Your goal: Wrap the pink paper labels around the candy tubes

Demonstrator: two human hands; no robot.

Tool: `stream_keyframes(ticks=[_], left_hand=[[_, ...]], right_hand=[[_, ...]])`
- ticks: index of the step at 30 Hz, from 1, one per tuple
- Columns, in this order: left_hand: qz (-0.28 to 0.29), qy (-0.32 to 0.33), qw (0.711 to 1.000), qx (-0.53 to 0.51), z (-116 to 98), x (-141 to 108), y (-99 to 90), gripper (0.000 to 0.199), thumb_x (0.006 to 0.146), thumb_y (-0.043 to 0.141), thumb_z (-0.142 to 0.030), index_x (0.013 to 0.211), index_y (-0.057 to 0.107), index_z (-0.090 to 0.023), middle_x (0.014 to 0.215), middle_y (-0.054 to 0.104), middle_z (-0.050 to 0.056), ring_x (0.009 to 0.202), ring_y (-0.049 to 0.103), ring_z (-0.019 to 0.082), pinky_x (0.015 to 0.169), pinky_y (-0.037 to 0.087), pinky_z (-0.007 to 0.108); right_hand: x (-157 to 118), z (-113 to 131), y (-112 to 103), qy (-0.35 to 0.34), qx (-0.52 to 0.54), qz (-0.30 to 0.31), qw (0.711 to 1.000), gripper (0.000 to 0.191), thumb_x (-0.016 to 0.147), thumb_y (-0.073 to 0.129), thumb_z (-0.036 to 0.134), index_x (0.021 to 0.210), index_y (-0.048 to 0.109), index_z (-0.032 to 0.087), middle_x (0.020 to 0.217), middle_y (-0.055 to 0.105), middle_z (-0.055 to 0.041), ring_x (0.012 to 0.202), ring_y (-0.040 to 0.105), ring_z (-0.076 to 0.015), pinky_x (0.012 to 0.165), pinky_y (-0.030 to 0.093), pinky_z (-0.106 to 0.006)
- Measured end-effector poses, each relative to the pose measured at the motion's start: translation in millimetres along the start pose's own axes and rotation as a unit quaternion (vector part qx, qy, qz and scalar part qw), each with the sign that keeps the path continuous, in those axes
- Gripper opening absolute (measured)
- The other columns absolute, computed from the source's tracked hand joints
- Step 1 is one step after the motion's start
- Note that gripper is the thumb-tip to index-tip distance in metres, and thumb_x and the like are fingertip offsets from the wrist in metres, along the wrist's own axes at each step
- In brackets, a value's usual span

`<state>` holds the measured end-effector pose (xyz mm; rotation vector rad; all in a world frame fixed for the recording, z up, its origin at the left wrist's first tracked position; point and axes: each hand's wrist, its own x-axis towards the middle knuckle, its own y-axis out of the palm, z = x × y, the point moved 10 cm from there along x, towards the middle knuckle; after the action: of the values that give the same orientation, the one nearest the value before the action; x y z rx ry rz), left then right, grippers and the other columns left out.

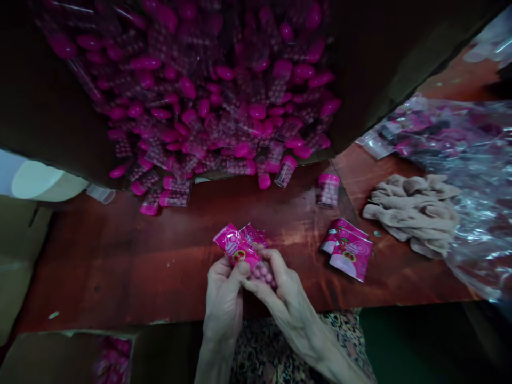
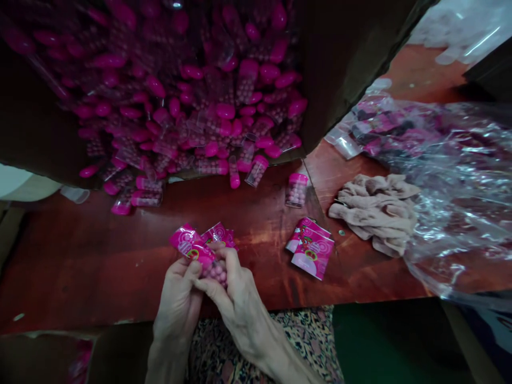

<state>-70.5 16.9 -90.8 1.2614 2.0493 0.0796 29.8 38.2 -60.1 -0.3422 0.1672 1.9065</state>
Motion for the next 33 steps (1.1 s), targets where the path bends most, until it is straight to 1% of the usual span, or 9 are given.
stream_keyframes(ticks=[5,10,13,15,19,22,24,28,33], left_hand=[[-0.030,-0.031,0.999,-0.016,12,-5,-4.6,0.024,0.058,0.078,-0.034,0.067,0.067,-0.014,0.061,0.067,0.001,0.056,0.061,0.011,0.059,0.049,0.022],[-0.004,-0.020,0.999,-0.024,6,-1,5.1,0.029,0.069,0.068,-0.041,0.074,0.069,-0.013,0.067,0.069,0.006,0.062,0.063,0.016,0.062,0.051,0.026],[0.022,0.019,0.999,-0.039,-4,0,12.8,0.035,0.076,0.059,-0.047,0.079,0.070,-0.015,0.073,0.069,0.008,0.068,0.064,0.019,0.065,0.052,0.030],[0.044,0.023,0.998,-0.040,-5,-1,17.6,0.030,0.074,0.062,-0.043,0.084,0.070,-0.016,0.080,0.070,0.009,0.073,0.064,0.020,0.067,0.052,0.031],[0.067,-0.020,0.997,-0.041,5,-3,20.0,0.019,0.076,0.063,-0.027,0.090,0.070,-0.017,0.093,0.070,0.009,0.081,0.064,0.017,0.075,0.049,0.028],[0.091,-0.052,0.993,-0.063,9,-6,23.0,0.020,0.081,0.056,-0.026,0.091,0.069,-0.016,0.102,0.068,0.010,0.084,0.063,0.016,0.080,0.047,0.028],[0.103,-0.058,0.991,-0.070,8,-7,25.0,0.021,0.084,0.052,-0.025,0.091,0.069,-0.016,0.103,0.068,0.010,0.089,0.062,0.017,0.086,0.045,0.031],[0.112,-0.043,0.991,-0.054,4,-10,29.8,0.025,0.086,0.047,-0.027,0.087,0.070,-0.015,0.101,0.069,0.011,0.106,0.056,0.023,0.096,0.038,0.036],[0.103,-0.014,0.994,-0.020,7,-17,31.7,0.028,0.086,0.047,-0.029,0.091,0.071,-0.016,0.108,0.067,0.011,0.114,0.051,0.025,0.099,0.034,0.036]], right_hand=[[0,3,1,0.008,0.061,-0.009,0.998,0.031,0.080,0.057,0.029,0.107,0.046,0.018,0.078,0.063,0.0011,0.066,0.058,-0.0129,0.062,0.046,-0.024],[1,7,1,-0.008,0.083,-0.008,0.996,0.041,0.082,0.053,0.025,0.119,0.039,0.019,0.097,0.064,-0.0043,0.086,0.061,-0.0160,0.077,0.048,-0.029],[0,5,0,-0.002,0.047,-0.027,0.999,0.028,0.087,0.046,0.029,0.113,0.045,0.018,0.096,0.065,-0.0071,0.086,0.062,-0.0173,0.077,0.048,-0.031],[-1,5,-1,-0.012,0.008,-0.043,0.999,0.022,0.089,0.043,0.030,0.105,0.050,0.017,0.088,0.066,-0.0063,0.079,0.063,-0.0167,0.073,0.049,-0.029],[-9,6,0,-0.050,-0.076,-0.062,0.994,0.020,0.091,0.038,0.031,0.096,0.055,0.021,0.080,0.066,-0.0033,0.069,0.063,-0.0151,0.062,0.049,-0.023],[-15,3,0,-0.054,-0.134,-0.077,0.987,0.024,0.091,0.037,0.035,0.101,0.055,0.023,0.087,0.067,-0.0060,0.077,0.064,-0.0182,0.066,0.051,-0.026],[-14,0,4,-0.047,-0.153,-0.063,0.985,0.027,0.092,0.033,0.036,0.100,0.054,0.020,0.086,0.066,-0.0087,0.074,0.064,-0.0195,0.065,0.051,-0.029],[-9,0,9,-0.025,-0.151,-0.044,0.987,0.031,0.092,0.029,0.037,0.092,0.054,0.018,0.077,0.066,-0.0090,0.060,0.063,-0.0188,0.054,0.050,-0.028],[-16,9,2,-0.040,-0.080,-0.077,0.993,0.029,0.093,0.032,0.035,0.097,0.055,0.019,0.077,0.066,-0.0058,0.067,0.065,-0.0187,0.057,0.048,-0.025]])
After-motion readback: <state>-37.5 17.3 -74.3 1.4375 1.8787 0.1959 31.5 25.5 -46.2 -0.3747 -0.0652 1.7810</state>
